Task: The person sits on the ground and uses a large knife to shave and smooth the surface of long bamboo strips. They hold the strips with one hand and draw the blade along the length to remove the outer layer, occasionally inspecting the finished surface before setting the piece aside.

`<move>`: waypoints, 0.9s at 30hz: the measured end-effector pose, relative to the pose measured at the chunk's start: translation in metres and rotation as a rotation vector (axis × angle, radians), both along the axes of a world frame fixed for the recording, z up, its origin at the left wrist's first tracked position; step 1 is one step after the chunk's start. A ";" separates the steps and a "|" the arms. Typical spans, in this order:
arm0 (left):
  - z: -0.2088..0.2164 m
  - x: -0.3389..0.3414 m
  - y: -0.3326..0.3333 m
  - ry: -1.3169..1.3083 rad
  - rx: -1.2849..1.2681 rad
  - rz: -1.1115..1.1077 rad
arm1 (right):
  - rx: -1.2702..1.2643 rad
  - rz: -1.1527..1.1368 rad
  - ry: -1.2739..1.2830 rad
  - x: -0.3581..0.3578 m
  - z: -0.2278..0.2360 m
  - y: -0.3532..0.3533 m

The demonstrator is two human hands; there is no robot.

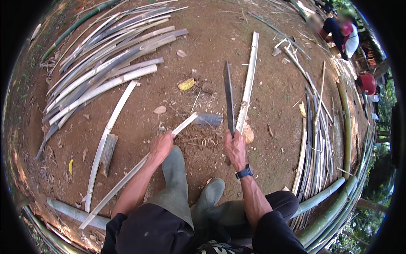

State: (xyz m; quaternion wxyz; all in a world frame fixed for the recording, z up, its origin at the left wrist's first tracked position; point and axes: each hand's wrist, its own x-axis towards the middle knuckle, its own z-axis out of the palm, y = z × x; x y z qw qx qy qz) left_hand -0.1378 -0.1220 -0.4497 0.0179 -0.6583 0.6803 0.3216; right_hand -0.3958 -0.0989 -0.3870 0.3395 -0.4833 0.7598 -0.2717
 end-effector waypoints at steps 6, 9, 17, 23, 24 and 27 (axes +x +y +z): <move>-0.002 0.000 -0.001 -0.015 -0.013 -0.005 | 0.036 0.174 0.148 0.027 -0.033 -0.006; 0.007 -0.005 -0.003 -0.032 -0.005 -0.003 | -0.052 0.208 0.181 0.034 -0.051 -0.005; 0.006 -0.021 0.000 -0.002 -0.057 -0.032 | 0.036 0.180 0.146 0.033 -0.057 0.002; 0.004 -0.021 0.001 -0.014 0.012 -0.057 | 0.036 0.152 0.131 0.022 -0.051 0.018; 0.002 -0.020 0.002 -0.011 0.004 -0.075 | 0.045 0.154 0.131 0.022 -0.051 0.021; -0.002 -0.018 0.005 -0.011 -0.021 -0.129 | 0.057 0.159 0.139 0.024 -0.052 0.023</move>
